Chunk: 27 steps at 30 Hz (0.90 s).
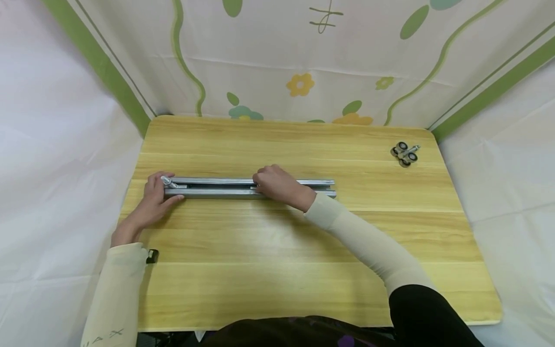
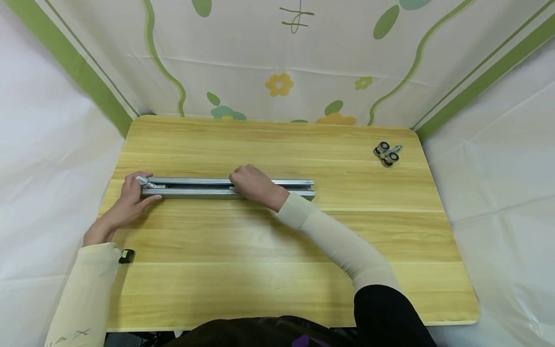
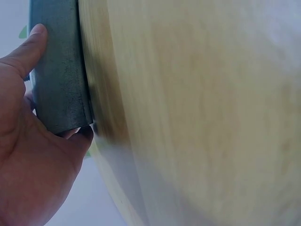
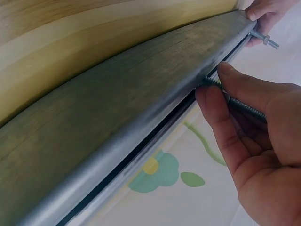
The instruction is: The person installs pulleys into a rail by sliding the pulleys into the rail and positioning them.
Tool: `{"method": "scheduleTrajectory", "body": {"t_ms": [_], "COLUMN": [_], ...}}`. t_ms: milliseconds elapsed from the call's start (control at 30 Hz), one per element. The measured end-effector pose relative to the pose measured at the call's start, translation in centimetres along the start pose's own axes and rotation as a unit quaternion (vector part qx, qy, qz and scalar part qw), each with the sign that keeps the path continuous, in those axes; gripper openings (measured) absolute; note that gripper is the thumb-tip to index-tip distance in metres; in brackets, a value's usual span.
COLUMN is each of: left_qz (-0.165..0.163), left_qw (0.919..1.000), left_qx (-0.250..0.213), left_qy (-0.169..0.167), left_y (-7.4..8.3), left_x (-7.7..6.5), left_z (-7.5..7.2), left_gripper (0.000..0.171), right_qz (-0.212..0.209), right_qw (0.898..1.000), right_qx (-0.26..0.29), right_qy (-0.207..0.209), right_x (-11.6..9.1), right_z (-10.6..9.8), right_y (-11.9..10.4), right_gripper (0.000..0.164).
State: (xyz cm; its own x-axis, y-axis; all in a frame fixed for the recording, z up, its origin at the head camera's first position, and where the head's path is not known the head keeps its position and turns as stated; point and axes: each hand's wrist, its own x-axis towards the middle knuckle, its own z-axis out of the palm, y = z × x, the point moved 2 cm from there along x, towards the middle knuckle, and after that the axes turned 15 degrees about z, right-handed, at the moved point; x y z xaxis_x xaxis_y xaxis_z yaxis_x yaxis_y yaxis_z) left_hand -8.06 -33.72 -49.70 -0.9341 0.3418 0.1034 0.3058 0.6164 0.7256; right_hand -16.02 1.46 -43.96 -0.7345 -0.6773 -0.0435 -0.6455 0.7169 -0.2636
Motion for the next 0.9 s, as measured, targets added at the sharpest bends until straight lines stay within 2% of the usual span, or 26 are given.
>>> {"method": "scheduleTrajectory", "body": {"t_ms": [533,767,900], "left_qz": [0.002,0.001,0.006], "left_qw": [1.0,1.0,1.0], "left_qx": [-0.001,-0.002,-0.003], "left_qy": [-0.001,0.001,0.006], "left_y": [0.0,0.0,-0.1], "left_x": [-0.2,-0.1,-0.1], "left_z": [0.1,0.1,0.2], "left_gripper": [0.064,0.065,0.064], "right_qz": [0.003,0.003,0.003], "right_qw": [1.0,1.0,1.0], "right_qx": [0.012,-0.009,0.003], "right_qy": [-0.011,-0.01,-0.013], "right_x": [1.0,1.4,1.6], "right_z": [0.4,0.6,0.5], "right_y": [-1.2,-1.6,-1.8], "right_gripper": [0.01,0.013,0.012]}}
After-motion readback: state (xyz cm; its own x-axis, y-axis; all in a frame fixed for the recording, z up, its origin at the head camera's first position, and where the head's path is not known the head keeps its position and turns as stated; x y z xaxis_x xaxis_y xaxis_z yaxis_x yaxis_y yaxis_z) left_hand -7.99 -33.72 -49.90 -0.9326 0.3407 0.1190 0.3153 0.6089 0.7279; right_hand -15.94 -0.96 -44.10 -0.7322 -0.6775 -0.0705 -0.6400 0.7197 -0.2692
